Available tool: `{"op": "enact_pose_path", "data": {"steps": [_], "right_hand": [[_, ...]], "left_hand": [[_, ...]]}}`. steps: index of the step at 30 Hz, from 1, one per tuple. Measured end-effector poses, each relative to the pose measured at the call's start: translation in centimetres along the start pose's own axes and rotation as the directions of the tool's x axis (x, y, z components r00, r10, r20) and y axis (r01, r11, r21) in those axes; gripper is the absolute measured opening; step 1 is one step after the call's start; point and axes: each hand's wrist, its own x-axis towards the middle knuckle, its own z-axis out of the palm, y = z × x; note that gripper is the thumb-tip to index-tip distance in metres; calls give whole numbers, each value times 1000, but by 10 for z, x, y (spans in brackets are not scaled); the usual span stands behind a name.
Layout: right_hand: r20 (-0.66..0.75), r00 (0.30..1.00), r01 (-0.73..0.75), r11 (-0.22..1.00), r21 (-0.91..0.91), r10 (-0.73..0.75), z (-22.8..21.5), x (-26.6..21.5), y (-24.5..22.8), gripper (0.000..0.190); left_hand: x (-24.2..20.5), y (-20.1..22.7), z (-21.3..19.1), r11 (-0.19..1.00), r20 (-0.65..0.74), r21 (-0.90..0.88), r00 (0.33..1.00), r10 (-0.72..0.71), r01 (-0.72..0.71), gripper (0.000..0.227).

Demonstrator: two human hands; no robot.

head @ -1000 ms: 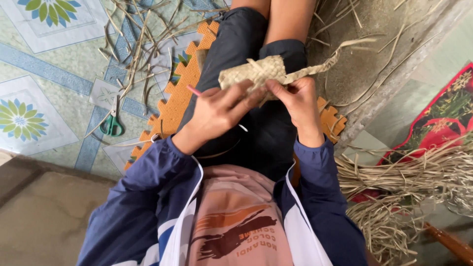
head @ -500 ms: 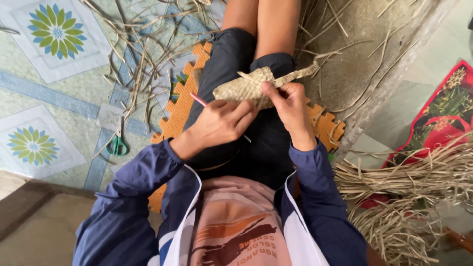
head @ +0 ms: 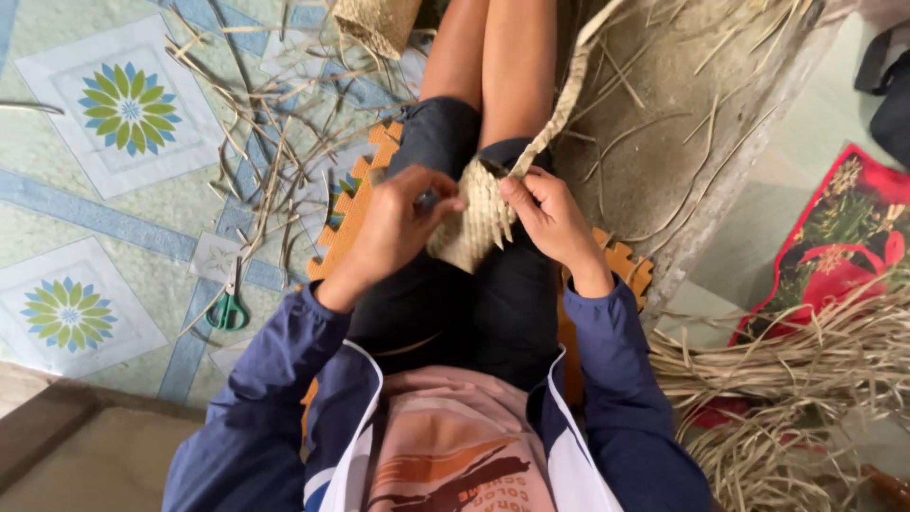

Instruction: Weaving a small pouch or container using dried plant fibers while sitting on the floor.

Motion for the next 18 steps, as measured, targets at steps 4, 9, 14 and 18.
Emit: {"op": "enact_pose_path", "data": {"steps": [4, 9, 14, 18], "right_hand": [[13, 1000, 21, 999, 27, -22, -4, 10, -8, 46], [49, 997, 52, 996, 65, -56, -6, 17, 8, 48], [93, 983, 154, 987, 39, -157, 0, 20, 2, 44], [-50, 970, 241, 970, 35, -239, 7, 29, -18, 18]], "left_hand": [[-5, -3, 9, 997, 0, -65, 999, -43, 43, 8], [-8, 1, 8, 992, 57, -115, 997, -48, 55, 3], [11, 8, -8, 998, 96, -51, 994, 45, -40, 29], [16, -21, 7, 975, 271, -205, 962, -24, 82, 25]]}}
